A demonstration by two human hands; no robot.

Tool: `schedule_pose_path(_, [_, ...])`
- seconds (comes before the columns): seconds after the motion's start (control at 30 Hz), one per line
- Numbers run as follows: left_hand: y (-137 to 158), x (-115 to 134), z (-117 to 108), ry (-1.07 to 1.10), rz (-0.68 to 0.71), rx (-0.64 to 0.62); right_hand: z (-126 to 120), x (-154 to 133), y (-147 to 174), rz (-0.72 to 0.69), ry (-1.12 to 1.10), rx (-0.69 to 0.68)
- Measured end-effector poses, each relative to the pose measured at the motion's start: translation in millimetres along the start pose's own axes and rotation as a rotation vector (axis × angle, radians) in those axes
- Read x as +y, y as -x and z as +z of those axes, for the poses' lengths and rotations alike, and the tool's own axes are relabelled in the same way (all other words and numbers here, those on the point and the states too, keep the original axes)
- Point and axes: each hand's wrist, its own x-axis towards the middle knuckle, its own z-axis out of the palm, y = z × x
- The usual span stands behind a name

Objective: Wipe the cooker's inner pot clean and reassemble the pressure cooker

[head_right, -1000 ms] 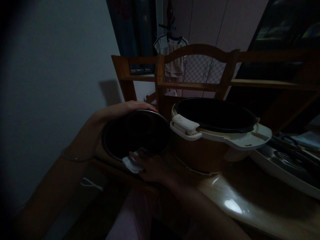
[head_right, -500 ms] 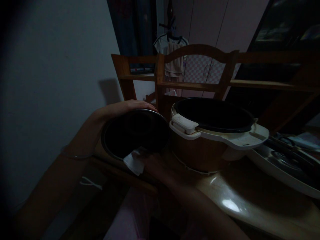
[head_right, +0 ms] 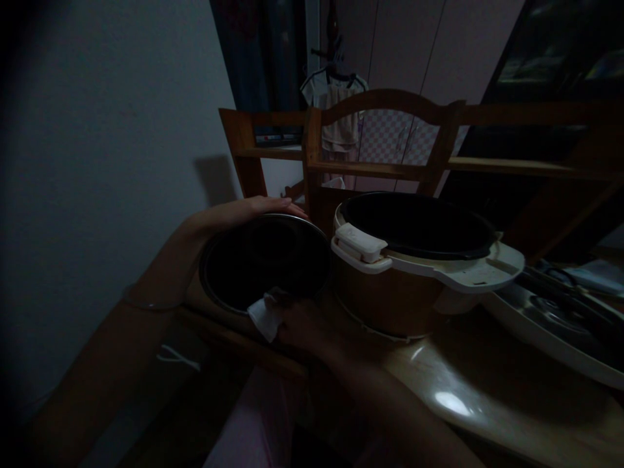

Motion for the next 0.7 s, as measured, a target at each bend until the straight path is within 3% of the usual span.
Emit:
schedule_pose_path(0.33, [-6.7, -3.0, -4.3, -0.158, 0.141, 0.002, 2.7, -1.7, -1.7, -0.067, 0.046, 0.111])
schedule_pose_path(0.47, [-6.5, -2.7, -4.8, -0.183, 0.153, -0.015, 1.7, -0.1, -1.7, 0.065, 0.193, 0.116])
schedule_pose_path(0.57, [-5.1, -1.5, -4.4, -0.197, 0.144, -0.022, 1.4, 4.0, -1.5, 0.189, 0.292, 0.202])
schedule_pose_path(0.7, [0.0, 0.6, -0.9, -0.094, 0.082, 0.002, 3.5, 3.9, -3.0, 0.155, 0.323, 0.277])
